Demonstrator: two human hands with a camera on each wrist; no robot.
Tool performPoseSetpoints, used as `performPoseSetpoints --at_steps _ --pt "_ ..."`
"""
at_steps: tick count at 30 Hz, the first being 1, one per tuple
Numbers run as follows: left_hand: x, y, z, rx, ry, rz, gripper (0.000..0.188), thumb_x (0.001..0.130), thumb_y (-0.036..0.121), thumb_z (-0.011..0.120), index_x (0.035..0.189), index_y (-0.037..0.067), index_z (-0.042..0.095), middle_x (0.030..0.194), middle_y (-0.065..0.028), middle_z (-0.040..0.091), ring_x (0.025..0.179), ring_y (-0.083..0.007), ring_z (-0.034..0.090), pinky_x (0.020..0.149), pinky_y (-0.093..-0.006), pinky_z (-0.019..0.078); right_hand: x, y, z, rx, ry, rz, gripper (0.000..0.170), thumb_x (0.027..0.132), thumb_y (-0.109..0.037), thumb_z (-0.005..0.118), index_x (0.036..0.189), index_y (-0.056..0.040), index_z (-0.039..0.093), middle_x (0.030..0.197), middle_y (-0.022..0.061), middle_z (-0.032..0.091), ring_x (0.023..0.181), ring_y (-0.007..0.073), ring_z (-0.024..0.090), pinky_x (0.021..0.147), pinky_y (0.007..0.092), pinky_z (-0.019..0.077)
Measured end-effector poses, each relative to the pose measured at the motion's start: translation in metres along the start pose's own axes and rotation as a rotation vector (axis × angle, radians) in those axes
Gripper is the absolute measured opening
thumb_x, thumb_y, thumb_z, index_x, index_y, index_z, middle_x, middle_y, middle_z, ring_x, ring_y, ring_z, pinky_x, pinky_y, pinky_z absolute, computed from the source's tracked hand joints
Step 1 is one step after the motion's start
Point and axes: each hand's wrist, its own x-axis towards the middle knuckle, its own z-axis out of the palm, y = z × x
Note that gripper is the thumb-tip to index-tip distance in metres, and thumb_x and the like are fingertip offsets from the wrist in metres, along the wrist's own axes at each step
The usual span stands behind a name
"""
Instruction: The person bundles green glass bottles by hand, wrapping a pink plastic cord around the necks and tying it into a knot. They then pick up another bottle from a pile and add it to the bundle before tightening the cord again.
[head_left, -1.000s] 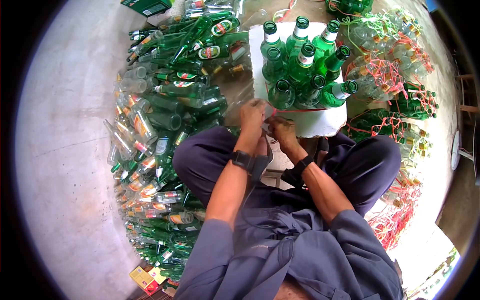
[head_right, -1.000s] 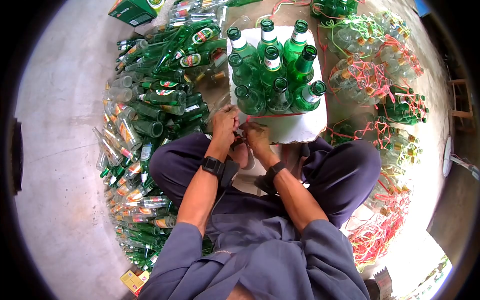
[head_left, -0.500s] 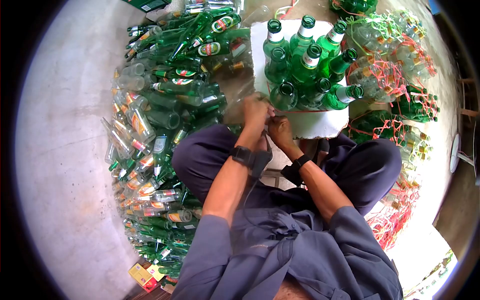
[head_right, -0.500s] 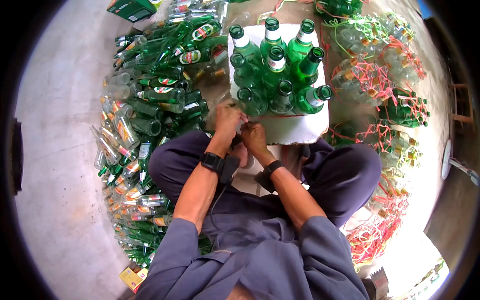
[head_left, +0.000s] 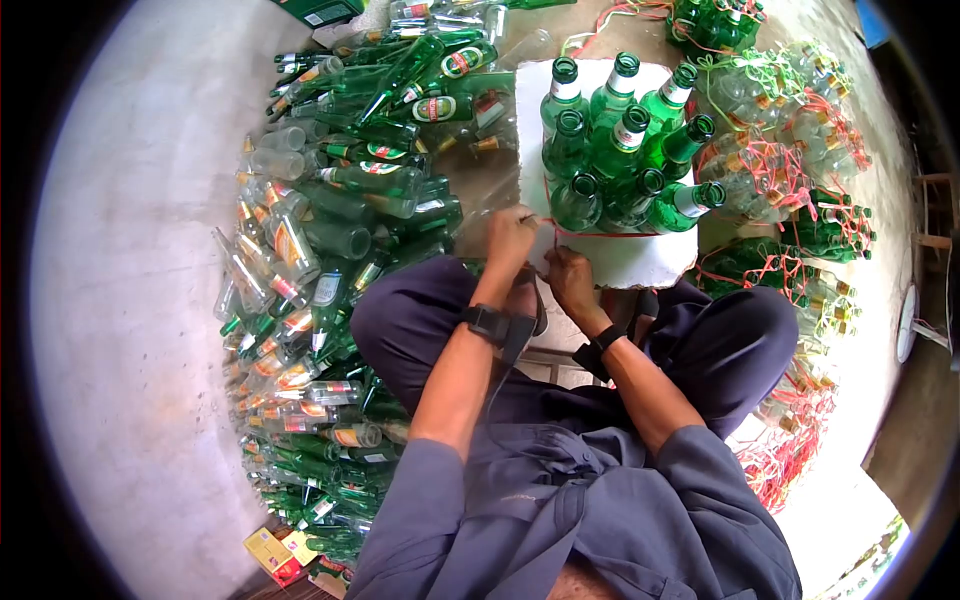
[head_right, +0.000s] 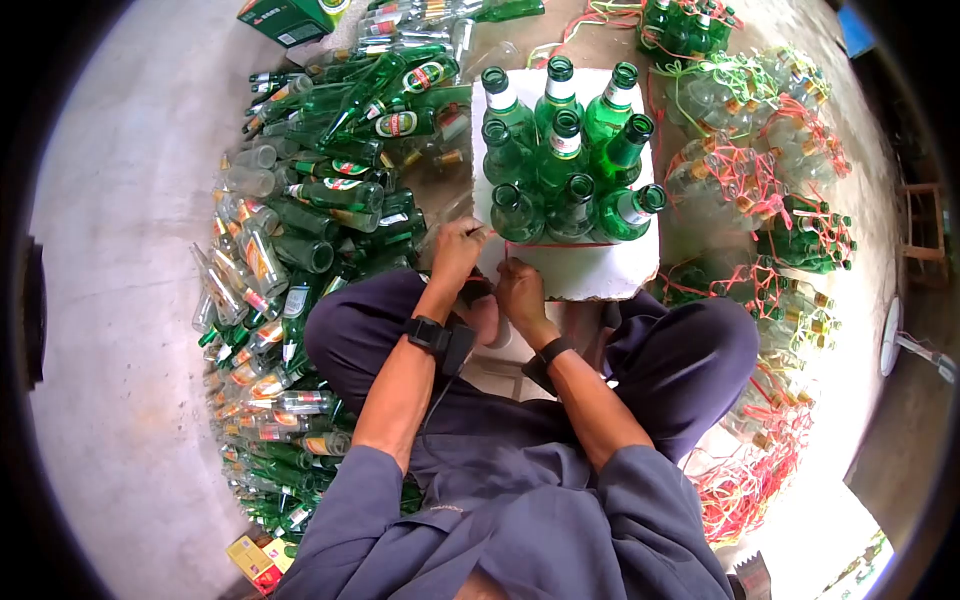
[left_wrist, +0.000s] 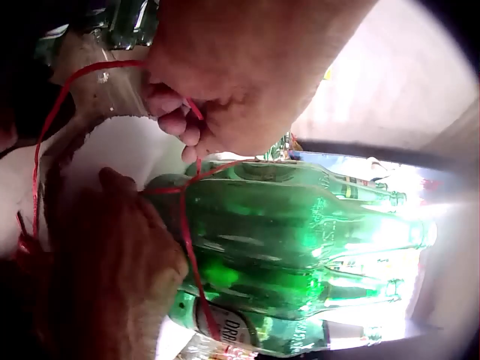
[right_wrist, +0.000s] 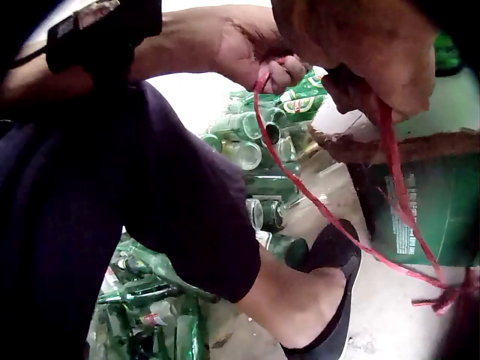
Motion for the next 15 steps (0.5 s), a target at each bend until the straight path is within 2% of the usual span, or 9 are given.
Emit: performPoseSetpoints --at_steps 2,4,5,6,8,10,11,13,15 --pt "-0.004 -0.012 -0.001 0.048 -0.025 0.038 0.013 0.084 0.01 0.066 0.088 0.001 0.074 0.07 -0.0103 0.067 0.065 -0.0198 0.064 0.061 -0.0341 0.0487 -0.004 0.005 0.005 0.02 0.03 -0.033 0.016 0.091 -0.005 0.055 0.082 0.0031 0.065 0.07 0.0217 0.063 0.059 0.0283 0.061 0.056 0.038 0.048" --pt "-0.007 -0.012 -0.002 0.094 -0.052 0.079 0.013 0.083 0.011 0.067 0.089 0.003 0.075 0.073 -0.0125 0.07 0.067 -0.0245 0.067 0.065 -0.0371 0.0513 -0.007 0.003 0.007 -0.027 -0.05 -0.07 0.015 0.09 -0.005 0.055 0.082 0.0033 0.065 0.07 0.0201 0.064 0.06 0.0291 0.064 0.053 0.0388 0.0469" --pt "-0.009 -0.013 -0.003 0.202 -0.044 0.154 0.014 0.08 0.012 0.066 0.088 0.007 0.077 0.078 -0.0162 0.07 0.073 -0.032 0.068 0.069 -0.0415 0.0528 -0.008 0.003 0.008 -0.027 -0.048 -0.073 0.015 0.09 -0.005 0.055 0.082 0.0033 0.065 0.07 0.0201 0.064 0.06 0.0291 0.064 0.053 0.0388 0.0469" --pt "-0.011 -0.01 -0.004 0.311 -0.036 0.23 0.016 0.077 0.013 0.066 0.087 0.01 0.078 0.083 -0.02 0.071 0.079 -0.0395 0.069 0.072 -0.0459 0.0543 -0.009 0.006 0.009 0.082 -0.117 0.019 0.012 0.088 -0.005 0.057 0.082 0.0021 0.065 0.071 0.0191 0.064 0.06 0.0292 0.064 0.053 0.0395 0.0467" --pt "-0.013 -0.003 -0.004 0.328 -0.043 0.171 0.017 0.076 0.015 0.067 0.088 0.012 0.078 0.084 -0.0193 0.071 0.079 -0.0396 0.069 0.073 -0.0466 0.0545 -0.011 0.013 0.012 0.19 -0.183 0.112 0.009 0.086 -0.005 0.06 0.082 0.0009 0.065 0.072 0.018 0.064 0.06 0.0293 0.064 0.053 0.0401 0.0465" --pt "-0.016 0.007 -0.001 0.343 -0.053 0.112 0.017 0.076 0.016 0.068 0.089 0.013 0.078 0.084 -0.0187 0.071 0.08 -0.0397 0.069 0.074 -0.0472 0.0547 -0.008 0.017 0.014 -0.121 -0.192 -0.118 0.003 0.081 -0.005 0.064 0.082 -0.0029 0.064 0.073 0.015 0.064 0.06 0.0284 0.062 0.055 0.0398 0.0467" --pt "-0.017 0.011 0.0 0.356 -0.022 0.066 0.017 0.076 0.017 0.068 0.089 0.013 0.078 0.084 -0.0185 0.071 0.08 -0.0395 0.069 0.074 -0.047 0.0547 -0.007 0.02 0.012 -0.122 -0.19 -0.118 0.003 0.081 -0.005 0.064 0.082 -0.0029 0.064 0.073 0.015 0.064 0.06 0.0284 0.062 0.055 0.0398 0.0467" --pt "-0.018 0.013 0.002 0.369 0.009 0.019 0.016 0.077 0.018 0.068 0.089 0.014 0.078 0.085 -0.0183 0.071 0.08 -0.0394 0.069 0.074 -0.0469 0.0548 -0.004 0.007 0.005 -0.525 -0.224 -0.52 0.005 0.078 -0.005 0.065 0.082 -0.005 0.062 0.073 0.0133 0.063 0.063 0.0294 0.063 0.058 0.0396 0.0486" --pt "-0.017 0.014 0.005 0.333 0.021 -0.037 0.016 0.079 0.018 0.068 0.09 0.012 0.077 0.083 -0.0172 0.072 0.076 -0.0369 0.07 0.07 -0.0442 0.0551 -0.002 0.003 0.003 -0.508 -0.248 -0.51 0.006 0.077 -0.005 0.064 0.083 -0.0051 0.062 0.073 0.0129 0.063 0.065 0.0292 0.064 0.059 0.0394 0.0491"
